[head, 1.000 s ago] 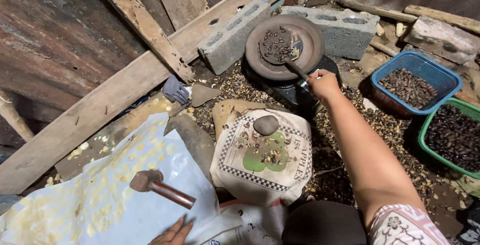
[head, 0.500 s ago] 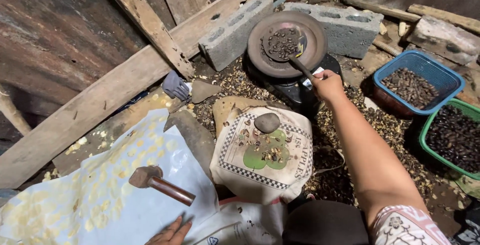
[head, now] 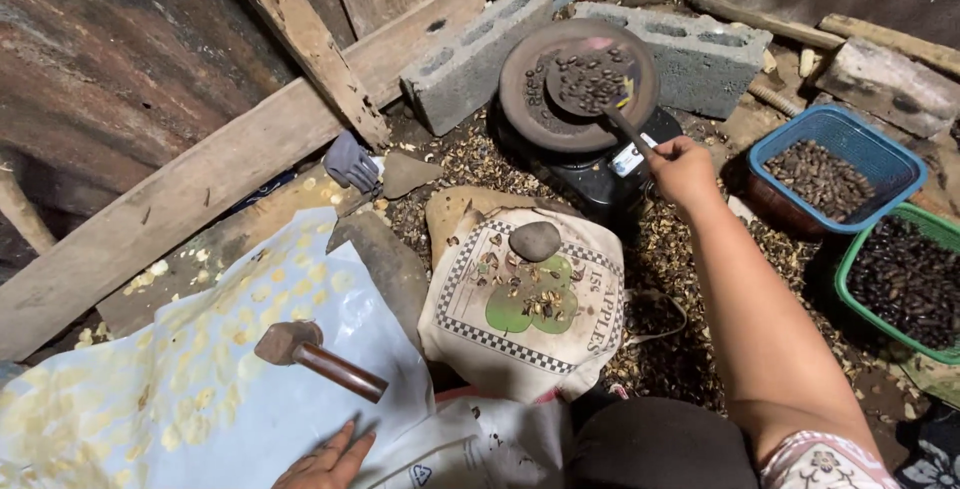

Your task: The person uses a hammer to crack open cocoa beans on a white sheet, then uses a stone to further process the beans on a patterned cloth. They also stir beans in a pan on a portable stove.

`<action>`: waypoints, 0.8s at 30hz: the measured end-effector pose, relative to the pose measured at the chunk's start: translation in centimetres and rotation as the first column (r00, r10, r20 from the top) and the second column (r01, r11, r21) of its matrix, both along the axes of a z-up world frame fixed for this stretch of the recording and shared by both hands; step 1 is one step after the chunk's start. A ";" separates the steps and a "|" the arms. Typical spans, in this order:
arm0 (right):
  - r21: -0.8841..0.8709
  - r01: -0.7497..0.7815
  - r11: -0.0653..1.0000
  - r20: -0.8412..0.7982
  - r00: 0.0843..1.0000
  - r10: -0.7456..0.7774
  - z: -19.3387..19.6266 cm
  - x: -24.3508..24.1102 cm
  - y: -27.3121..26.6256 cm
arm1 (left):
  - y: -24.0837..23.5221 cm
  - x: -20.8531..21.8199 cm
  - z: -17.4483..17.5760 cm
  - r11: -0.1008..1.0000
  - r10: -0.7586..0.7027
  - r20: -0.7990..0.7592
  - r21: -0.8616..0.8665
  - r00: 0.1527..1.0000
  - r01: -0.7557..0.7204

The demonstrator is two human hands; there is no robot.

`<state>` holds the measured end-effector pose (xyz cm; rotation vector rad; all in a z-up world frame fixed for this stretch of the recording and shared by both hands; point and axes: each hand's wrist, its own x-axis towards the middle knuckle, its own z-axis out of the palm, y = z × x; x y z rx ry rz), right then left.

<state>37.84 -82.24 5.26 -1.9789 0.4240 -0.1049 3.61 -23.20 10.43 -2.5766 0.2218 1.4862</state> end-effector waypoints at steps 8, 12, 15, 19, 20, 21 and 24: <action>-0.350 -0.112 0.930 -0.016 0.993 0.114 0.2 -0.8 -1.6 | 0.1 -0.3 -0.1 0.998 0.027 -0.014 0.060 1.000 -0.026; -0.149 -0.136 0.979 -0.091 0.988 0.123 1.0 -0.2 -0.7 | 0.8 -1.0 -1.7 0.999 -0.007 0.003 0.033 1.000 0.007; -0.011 -0.111 0.994 -0.165 0.980 0.108 1.9 0.2 0.8 | 1.3 -1.6 -3.4 1.000 -0.014 0.187 -0.017 0.982 0.017; 0.290 -0.041 0.956 -0.102 0.992 0.074 -0.7 1.6 2.2 | 0.0 -0.2 -1.1 0.998 -0.022 0.004 0.061 1.000 0.022; 0.326 -0.024 0.945 -0.093 0.994 0.057 -1.0 1.8 2.7 | -0.2 -0.1 -0.7 0.998 -0.013 -0.008 0.063 1.000 0.013; 0.329 -0.021 0.944 -0.094 0.994 0.055 -1.6 1.9 2.7 | 0.6 -0.9 -2.1 0.998 -0.015 -0.009 0.067 1.000 0.015; 0.315 -0.007 0.949 -0.081 0.996 0.035 -1.8 2.1 2.4 | 2.3 -2.6 -5.4 0.999 0.017 0.239 0.026 0.971 -0.024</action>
